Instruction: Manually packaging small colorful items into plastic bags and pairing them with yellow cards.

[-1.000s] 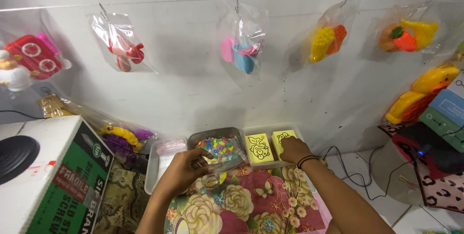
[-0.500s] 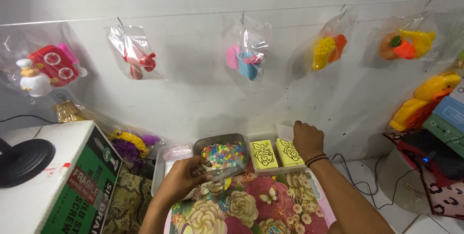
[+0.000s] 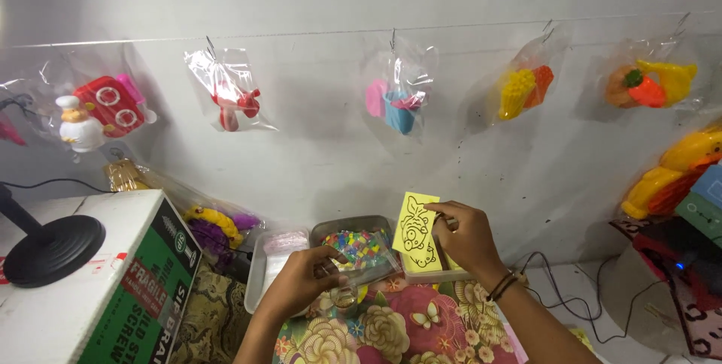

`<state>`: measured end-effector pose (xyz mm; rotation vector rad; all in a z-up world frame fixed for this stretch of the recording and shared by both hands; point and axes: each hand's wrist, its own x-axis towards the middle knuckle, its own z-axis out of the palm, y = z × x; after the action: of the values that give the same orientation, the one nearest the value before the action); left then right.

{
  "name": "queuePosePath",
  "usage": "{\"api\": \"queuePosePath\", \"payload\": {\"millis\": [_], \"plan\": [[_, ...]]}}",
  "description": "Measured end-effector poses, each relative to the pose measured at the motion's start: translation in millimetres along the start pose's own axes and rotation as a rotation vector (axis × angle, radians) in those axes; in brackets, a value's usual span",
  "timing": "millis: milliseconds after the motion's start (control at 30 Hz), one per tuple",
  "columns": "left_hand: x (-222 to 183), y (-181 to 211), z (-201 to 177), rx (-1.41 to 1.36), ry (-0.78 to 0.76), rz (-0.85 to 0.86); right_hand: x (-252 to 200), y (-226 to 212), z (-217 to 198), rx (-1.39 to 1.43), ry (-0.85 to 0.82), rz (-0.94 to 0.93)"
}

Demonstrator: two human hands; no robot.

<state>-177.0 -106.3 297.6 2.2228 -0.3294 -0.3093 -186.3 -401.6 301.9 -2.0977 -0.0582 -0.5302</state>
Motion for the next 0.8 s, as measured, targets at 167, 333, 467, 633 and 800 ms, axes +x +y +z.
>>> {"api": "queuePosePath", "payload": {"millis": [167,333,467,633,800], "plan": [[6,-6,1,-0.041,0.003,-0.005,-1,15,13,0.128,0.056,0.022],[6,-1,-2,-0.028,0.002,-0.058,6,31,22,0.530,-0.013,0.105],[11,-6,-2,-0.010,0.012,-0.035,5,30,28,0.748,-0.059,0.272],[15,-4,-2,-0.052,0.003,-0.067,7,40,34,0.811,-0.086,0.334],[21,-4,0,-0.052,-0.002,-0.060,9,45,35,0.776,-0.080,0.383]]}}
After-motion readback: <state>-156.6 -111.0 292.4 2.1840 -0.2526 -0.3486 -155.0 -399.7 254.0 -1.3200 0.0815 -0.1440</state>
